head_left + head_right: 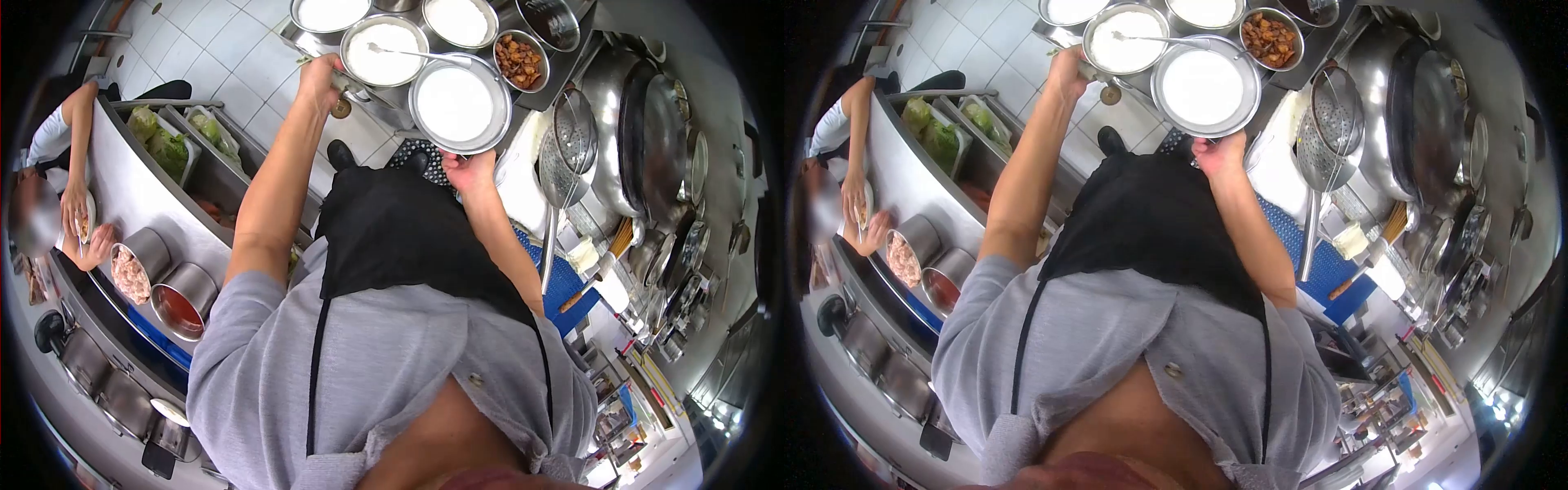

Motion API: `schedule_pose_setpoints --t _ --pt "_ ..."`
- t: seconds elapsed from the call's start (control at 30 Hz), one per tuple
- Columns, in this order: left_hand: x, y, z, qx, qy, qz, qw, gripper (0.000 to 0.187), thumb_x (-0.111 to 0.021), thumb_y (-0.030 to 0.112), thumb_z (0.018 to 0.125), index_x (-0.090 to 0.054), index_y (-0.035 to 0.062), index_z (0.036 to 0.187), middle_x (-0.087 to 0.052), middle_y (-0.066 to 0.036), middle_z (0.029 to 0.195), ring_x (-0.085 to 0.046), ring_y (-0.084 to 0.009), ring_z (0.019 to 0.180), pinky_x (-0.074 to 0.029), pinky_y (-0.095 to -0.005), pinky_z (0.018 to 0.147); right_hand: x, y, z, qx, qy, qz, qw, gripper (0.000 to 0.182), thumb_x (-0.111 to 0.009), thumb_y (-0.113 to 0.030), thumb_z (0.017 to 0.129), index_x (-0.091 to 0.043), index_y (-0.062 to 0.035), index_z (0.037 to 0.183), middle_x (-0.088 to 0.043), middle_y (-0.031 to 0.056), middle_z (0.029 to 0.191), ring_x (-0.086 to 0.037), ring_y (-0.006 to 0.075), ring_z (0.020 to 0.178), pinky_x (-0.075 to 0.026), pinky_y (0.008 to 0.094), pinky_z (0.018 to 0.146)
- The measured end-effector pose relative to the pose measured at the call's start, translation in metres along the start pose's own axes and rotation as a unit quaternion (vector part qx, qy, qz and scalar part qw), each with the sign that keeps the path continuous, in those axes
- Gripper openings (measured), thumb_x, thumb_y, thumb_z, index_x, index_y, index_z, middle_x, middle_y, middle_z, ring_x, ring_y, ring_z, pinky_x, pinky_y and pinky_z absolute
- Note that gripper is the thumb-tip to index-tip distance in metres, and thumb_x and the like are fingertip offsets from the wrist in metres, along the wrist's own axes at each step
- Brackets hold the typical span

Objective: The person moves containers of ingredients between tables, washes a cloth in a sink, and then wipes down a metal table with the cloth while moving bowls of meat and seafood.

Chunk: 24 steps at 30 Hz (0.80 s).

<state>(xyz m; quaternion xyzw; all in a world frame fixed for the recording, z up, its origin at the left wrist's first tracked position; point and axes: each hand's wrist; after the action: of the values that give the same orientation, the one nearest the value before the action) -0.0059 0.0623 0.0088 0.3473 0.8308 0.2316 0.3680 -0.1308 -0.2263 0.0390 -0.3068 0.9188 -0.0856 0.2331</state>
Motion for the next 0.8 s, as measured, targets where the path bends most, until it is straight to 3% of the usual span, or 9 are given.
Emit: schedule_pose_setpoints --t 0.07,0.13,0.17,0.23,0.43,0.53,0.73,0.8 --pt "0.000 -0.004 -0.002 -0.003 0.004 0.001 1.000 0.015 -0.055 -0.006 0.061 -0.053 -0.0014 0.076 -0.052 -0.012 0.078 -0.054 -0.0273 0.063 -0.049 -0.0445 0.056 -0.001 0.001 -0.006 0.015 0.010 0.003 1.000 0.029 -0.043 -0.040 0.093 -0.057 -0.0157 0.102 -0.054 0.0046 0.087 -0.044 0.0176 0.057 -0.029 0.0260 0.046" --pt "0.003 -0.010 -0.003 0.001 0.009 0.007 1.000 0.015 -0.055 -0.006 0.062 -0.053 -0.0014 0.076 -0.052 -0.012 0.079 -0.054 -0.0278 0.064 -0.048 -0.0442 0.055 0.004 0.002 -0.007 0.036 -0.002 0.010 0.999 0.033 -0.043 -0.036 0.093 -0.055 -0.0091 0.107 -0.054 0.0103 0.087 -0.044 0.0188 0.058 -0.029 0.0259 0.047" --pt "0.005 -0.013 -0.002 0.004 0.004 0.024 1.000 0.016 -0.053 -0.002 0.065 -0.056 -0.0028 0.081 -0.055 -0.014 0.086 -0.056 -0.0291 0.074 -0.049 -0.0463 0.064 0.008 0.003 -0.007 0.046 -0.007 0.014 0.999 0.035 -0.044 -0.034 0.092 -0.054 -0.0058 0.110 -0.054 0.0131 0.087 -0.044 0.0194 0.059 -0.029 0.0258 0.047" --pt "0.010 -0.018 -0.002 0.012 -0.008 0.059 0.998 0.026 -0.049 0.005 0.072 -0.062 -0.0058 0.092 -0.061 -0.018 0.101 -0.061 -0.0319 0.093 -0.051 -0.0506 0.082 0.015 0.005 -0.007 0.049 0.003 0.008 0.999 0.033 -0.043 -0.034 0.093 -0.054 -0.0077 0.109 -0.054 0.0116 0.087 -0.045 0.0190 0.060 -0.031 0.0264 0.048" --pt "0.010 -0.021 -0.022 0.022 0.015 0.048 0.999 0.032 -0.048 0.002 0.074 -0.060 -0.0098 0.101 -0.061 -0.021 0.108 -0.061 -0.0318 0.099 -0.052 -0.0470 0.086 0.022 0.010 -0.016 0.055 0.020 -0.003 0.998 0.031 -0.043 -0.038 0.094 -0.055 -0.0117 0.105 -0.053 0.0077 0.087 -0.045 0.0181 0.063 -0.033 0.0277 0.052" --pt "0.012 -0.028 -0.026 -0.026 0.009 -0.008 1.000 0.010 -0.052 -0.004 0.063 -0.052 0.0002 0.072 -0.051 -0.012 0.075 -0.052 -0.0261 0.059 -0.042 -0.0425 0.047 0.022 0.012 -0.020 0.061 0.032 -0.014 0.998 0.032 -0.044 -0.041 0.095 -0.055 -0.0125 0.105 -0.054 0.0063 0.086 -0.045 0.0179 0.063 -0.034 0.0276 0.052" --pt "0.018 -0.030 -0.033 -0.031 0.023 0.011 0.999 0.005 -0.052 -0.003 0.064 -0.052 0.0016 0.067 -0.054 -0.011 0.072 -0.055 -0.0252 0.058 -0.043 -0.0411 0.046 0.024 0.014 -0.024 0.065 0.032 -0.043 0.996 0.030 -0.044 -0.040 0.095 -0.056 -0.0140 0.103 -0.054 0.0051 0.086 -0.045 0.0178 0.062 -0.034 0.0278 0.052" --pt "0.023 -0.029 -0.033 -0.017 0.000 0.019 1.000 0.026 -0.049 0.000 0.072 -0.055 -0.0073 0.097 -0.058 -0.018 0.102 -0.058 -0.0299 0.091 -0.047 -0.0445 0.078 0.024 0.014 -0.025 0.068 0.032 -0.051 0.996 0.028 -0.043 -0.039 0.096 -0.055 -0.0144 0.102 -0.055 0.0048 0.086 -0.045 0.0177 0.061 -0.034 0.0278 0.051"
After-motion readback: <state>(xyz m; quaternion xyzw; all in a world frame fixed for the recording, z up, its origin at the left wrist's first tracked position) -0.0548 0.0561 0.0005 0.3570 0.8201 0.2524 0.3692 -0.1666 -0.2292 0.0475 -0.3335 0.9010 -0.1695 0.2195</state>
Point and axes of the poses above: each hand's wrist, its own z-axis towards the middle knuckle, its own x-axis out of the back of the hand, y = z × x
